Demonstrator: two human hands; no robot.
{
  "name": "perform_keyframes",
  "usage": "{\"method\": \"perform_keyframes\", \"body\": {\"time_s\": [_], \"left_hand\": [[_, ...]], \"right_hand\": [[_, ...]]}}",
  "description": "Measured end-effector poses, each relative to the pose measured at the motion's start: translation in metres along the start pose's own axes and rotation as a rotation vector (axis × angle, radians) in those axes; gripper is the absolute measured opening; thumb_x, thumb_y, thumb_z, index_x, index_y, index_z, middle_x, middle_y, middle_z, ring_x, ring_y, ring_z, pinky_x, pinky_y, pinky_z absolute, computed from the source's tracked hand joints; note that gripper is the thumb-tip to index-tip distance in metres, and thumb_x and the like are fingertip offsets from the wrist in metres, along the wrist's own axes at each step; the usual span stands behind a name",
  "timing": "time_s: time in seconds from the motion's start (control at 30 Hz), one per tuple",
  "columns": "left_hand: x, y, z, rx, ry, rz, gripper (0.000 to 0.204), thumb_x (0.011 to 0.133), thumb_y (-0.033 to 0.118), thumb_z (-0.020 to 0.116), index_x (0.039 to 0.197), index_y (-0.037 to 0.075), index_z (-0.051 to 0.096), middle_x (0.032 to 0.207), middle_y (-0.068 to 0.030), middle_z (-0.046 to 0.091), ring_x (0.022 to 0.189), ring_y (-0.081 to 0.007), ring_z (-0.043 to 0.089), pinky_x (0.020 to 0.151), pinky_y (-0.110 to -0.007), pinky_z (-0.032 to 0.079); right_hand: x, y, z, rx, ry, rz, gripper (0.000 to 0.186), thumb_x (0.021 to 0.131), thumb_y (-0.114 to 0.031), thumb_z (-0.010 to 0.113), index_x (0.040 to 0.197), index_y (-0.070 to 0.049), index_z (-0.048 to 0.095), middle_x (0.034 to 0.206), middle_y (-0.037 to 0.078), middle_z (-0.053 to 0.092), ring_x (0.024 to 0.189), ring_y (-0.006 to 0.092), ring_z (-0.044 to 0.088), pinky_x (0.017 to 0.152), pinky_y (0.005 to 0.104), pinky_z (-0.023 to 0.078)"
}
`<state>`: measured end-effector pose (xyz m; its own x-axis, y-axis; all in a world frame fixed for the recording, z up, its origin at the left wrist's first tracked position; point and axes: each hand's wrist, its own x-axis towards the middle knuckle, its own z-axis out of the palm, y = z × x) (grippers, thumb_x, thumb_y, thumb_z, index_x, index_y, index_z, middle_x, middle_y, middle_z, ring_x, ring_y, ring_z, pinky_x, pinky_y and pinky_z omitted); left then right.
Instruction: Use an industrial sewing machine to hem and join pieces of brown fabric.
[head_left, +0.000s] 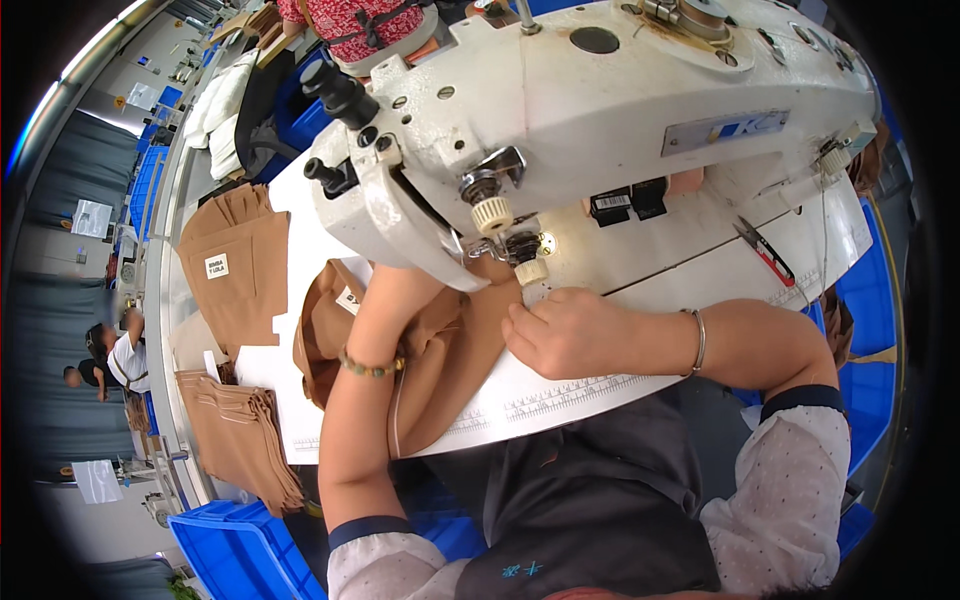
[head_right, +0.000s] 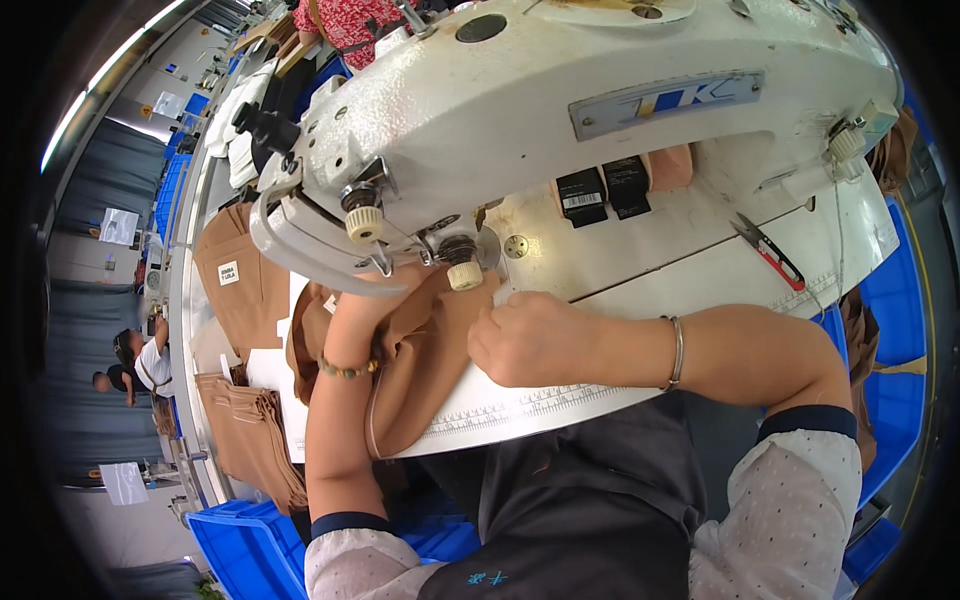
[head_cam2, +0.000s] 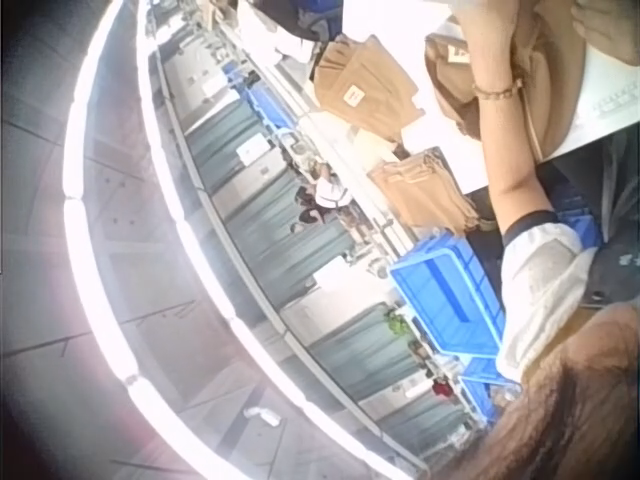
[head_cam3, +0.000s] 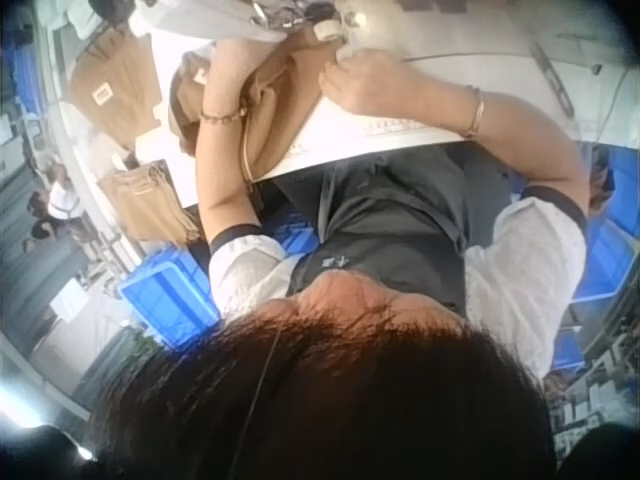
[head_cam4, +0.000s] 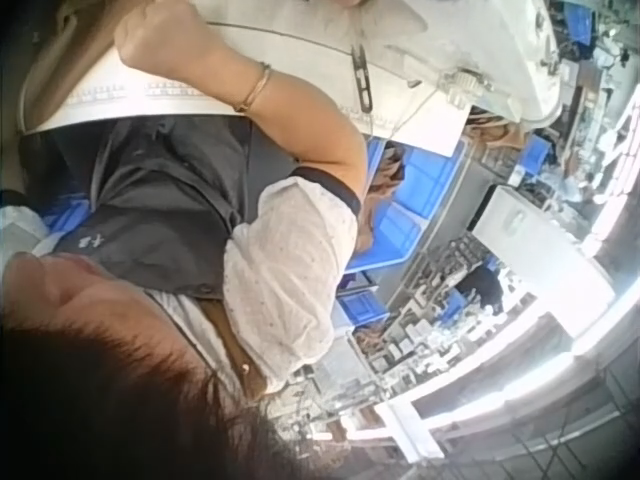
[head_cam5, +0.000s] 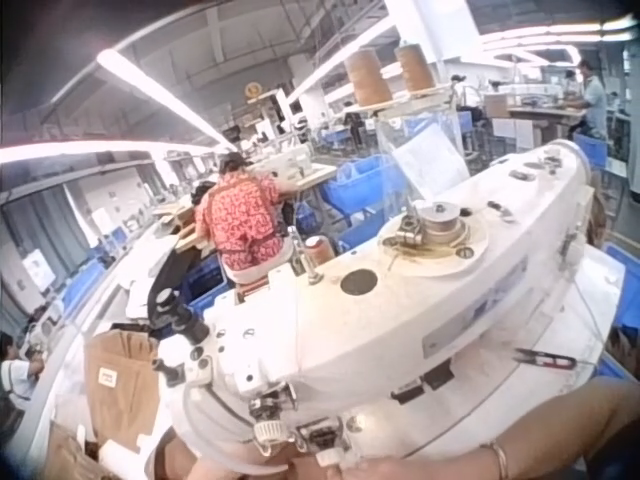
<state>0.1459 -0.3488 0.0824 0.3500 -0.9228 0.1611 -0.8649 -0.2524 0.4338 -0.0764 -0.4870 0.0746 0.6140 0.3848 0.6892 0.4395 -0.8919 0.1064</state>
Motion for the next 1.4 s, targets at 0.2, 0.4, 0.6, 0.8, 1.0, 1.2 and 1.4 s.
{"method": "perform_keyframes", "body": {"time_s": [0.2,0.4,0.6,0.8,1.0,1.2,1.4], "left_hand": [[-0.031,0.128,-0.023,0.656,-0.09,-0.116,0.041,0.088,0.018,0.072,0.127,0.009,0.065,0.117,-0.0107,0.069,0.115,-0.0285,0.063,0.104,-0.056,0.04],[-0.078,0.108,0.021,0.441,0.127,0.051,0.045,0.089,0.02,0.07,0.133,0.012,0.064,0.137,-0.0055,0.061,0.128,-0.0266,0.057,0.113,-0.059,0.031],[-0.068,0.098,0.02,0.367,0.151,0.06,0.043,0.09,0.021,0.069,0.132,0.012,0.065,0.136,-0.0056,0.062,0.127,-0.0273,0.058,0.112,-0.057,0.032],[-0.05,0.081,0.02,0.343,0.213,0.092,0.037,0.091,0.021,0.068,0.126,0.008,0.068,0.127,-0.0096,0.066,0.119,-0.0286,0.061,0.107,-0.05,0.037],[-0.032,0.063,0.015,0.292,0.234,0.128,0.022,0.091,0.019,0.067,0.108,0.006,0.072,0.1,-0.0118,0.07,0.095,-0.0332,0.064,0.094,-0.047,0.041],[-0.016,0.046,0.014,0.269,0.228,0.088,0.012,0.086,0.02,0.069,0.084,0.009,0.074,0.084,-0.0082,0.07,0.093,-0.0291,0.063,0.093,-0.046,0.039],[-0.016,0.049,0.016,0.236,0.297,0.125,0.013,0.084,0.02,0.069,0.084,0.008,0.075,0.086,-0.0096,0.071,0.092,-0.0296,0.064,0.094,-0.046,0.039]], "right_hand": [[-0.011,-0.003,0.0,0.009,-0.014,0.03,0.015,0.069,-0.014,0.066,0.075,-0.001,0.065,0.069,0.01,0.063,0.051,0.0165,0.06,0.047,0.0286,0.049],[-0.007,-0.011,-0.018,-0.022,-0.192,0.039,0.022,0.077,-0.013,0.066,0.091,0.003,0.07,0.1,0.022,0.074,0.051,0.0145,0.062,0.045,0.0265,0.049],[-0.011,-0.005,-0.008,-0.043,-0.226,0.045,0.022,0.079,-0.012,0.067,0.095,0.004,0.07,0.105,0.024,0.073,0.052,0.0148,0.063,0.045,0.0272,0.049],[-0.007,0.005,0.001,-0.062,-0.196,0.112,0.024,0.081,-0.012,0.066,0.099,0.003,0.071,0.108,0.021,0.074,0.054,0.015,0.064,0.047,0.0278,0.05],[-0.004,0.013,0.011,-0.047,-0.109,0.15,0.022,0.074,-0.01,0.065,0.09,0.005,0.067,0.071,0.007,0.06,0.048,0.0154,0.059,0.042,0.03,0.046],[-0.007,0.014,0.009,-0.026,-0.283,0.173,0.032,0.076,-0.013,0.067,0.104,0.002,0.072,0.114,0.02,0.073,0.057,0.0153,0.064,0.051,0.0291,0.051],[-0.004,0.015,0.011,-0.012,-0.146,0.162,0.009,0.075,-0.009,0.064,0.08,-0.001,0.062,0.071,0.006,0.059,0.05,0.0168,0.063,0.044,0.0306,0.049]]}}
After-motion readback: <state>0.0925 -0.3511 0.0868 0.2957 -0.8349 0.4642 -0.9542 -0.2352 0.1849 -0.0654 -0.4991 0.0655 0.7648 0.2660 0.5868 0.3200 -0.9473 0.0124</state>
